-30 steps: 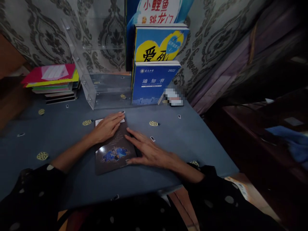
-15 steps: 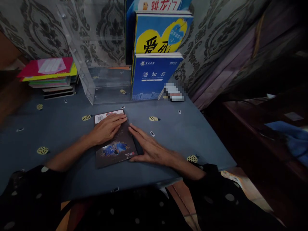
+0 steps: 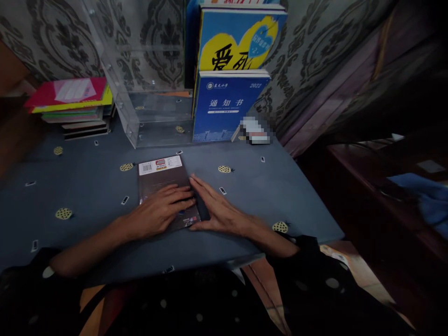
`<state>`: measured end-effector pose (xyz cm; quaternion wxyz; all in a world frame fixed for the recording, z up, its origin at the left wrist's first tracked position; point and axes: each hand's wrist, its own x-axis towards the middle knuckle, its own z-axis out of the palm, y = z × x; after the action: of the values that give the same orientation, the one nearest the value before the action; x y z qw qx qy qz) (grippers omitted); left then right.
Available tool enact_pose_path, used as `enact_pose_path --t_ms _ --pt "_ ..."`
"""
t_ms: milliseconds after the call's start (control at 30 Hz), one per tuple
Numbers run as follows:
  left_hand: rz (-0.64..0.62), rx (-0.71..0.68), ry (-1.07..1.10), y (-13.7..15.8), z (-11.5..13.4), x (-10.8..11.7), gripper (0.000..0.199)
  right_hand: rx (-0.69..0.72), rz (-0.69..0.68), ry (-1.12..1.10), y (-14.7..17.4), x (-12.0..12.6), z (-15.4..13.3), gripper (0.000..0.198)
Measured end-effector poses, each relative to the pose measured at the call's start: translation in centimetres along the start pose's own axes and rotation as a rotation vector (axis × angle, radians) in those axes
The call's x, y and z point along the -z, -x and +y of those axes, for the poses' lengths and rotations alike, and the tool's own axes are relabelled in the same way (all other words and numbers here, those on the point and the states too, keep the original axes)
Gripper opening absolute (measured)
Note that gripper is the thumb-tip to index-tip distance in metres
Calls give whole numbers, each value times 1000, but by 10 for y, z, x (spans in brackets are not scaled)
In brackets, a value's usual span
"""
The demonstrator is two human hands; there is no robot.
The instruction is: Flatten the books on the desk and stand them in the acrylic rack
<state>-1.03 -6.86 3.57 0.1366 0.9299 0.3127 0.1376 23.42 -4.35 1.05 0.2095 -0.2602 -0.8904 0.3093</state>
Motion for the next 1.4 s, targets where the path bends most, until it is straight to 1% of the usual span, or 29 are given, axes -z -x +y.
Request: enact_pose_path --t_ms 100,200,333,400,467,533,633,767,800,900,1000,1067,1200,1300,1400 --pt "-16 -54 -7 5 9 -2 47 2 -7 0 0 0 0 120" --pt "-19 -89 -6 9 15 -6 50 13 -29 9 0 0 1 114" --pt "-22 -84 -18 11 20 -7 49 63 -32 17 1 0 4 109" --pt "-25 -88 -35 10 22 -5 48 67 -31 27 2 0 3 107" --pt "-2 -78 -50 11 23 -4 46 60 -36 42 2 1 2 106" --pt "46 -44 -62 14 19 -3 45 62 -43 54 3 3 0 103" --pt "171 50 -85 23 1 -3 43 59 -58 71 1 7 -3 94" --pt "392 300 -136 42 -41 6 40 50 -56 125 -11 14 -8 80" --pt "429 358 -138 47 -52 9 40 61 -57 138 -17 15 -11 78" --pt "445 453 -93 57 -76 14 42 135 -98 166 -39 15 -21 71" --pt "435 456 -72 62 -86 14 43 216 -168 200 -68 6 -27 65" --pt "437 432 -79 64 -86 12 43 219 -169 236 -88 -3 -25 62" --pt "438 372 -84 72 -76 8 43 140 -112 318 -117 -21 -10 55" --pt "441 323 -96 80 -60 6 44 110 -91 342 -123 -27 -3 52" --pt "417 263 -150 89 -35 6 44 90 -92 354 -122 -28 -4 53"
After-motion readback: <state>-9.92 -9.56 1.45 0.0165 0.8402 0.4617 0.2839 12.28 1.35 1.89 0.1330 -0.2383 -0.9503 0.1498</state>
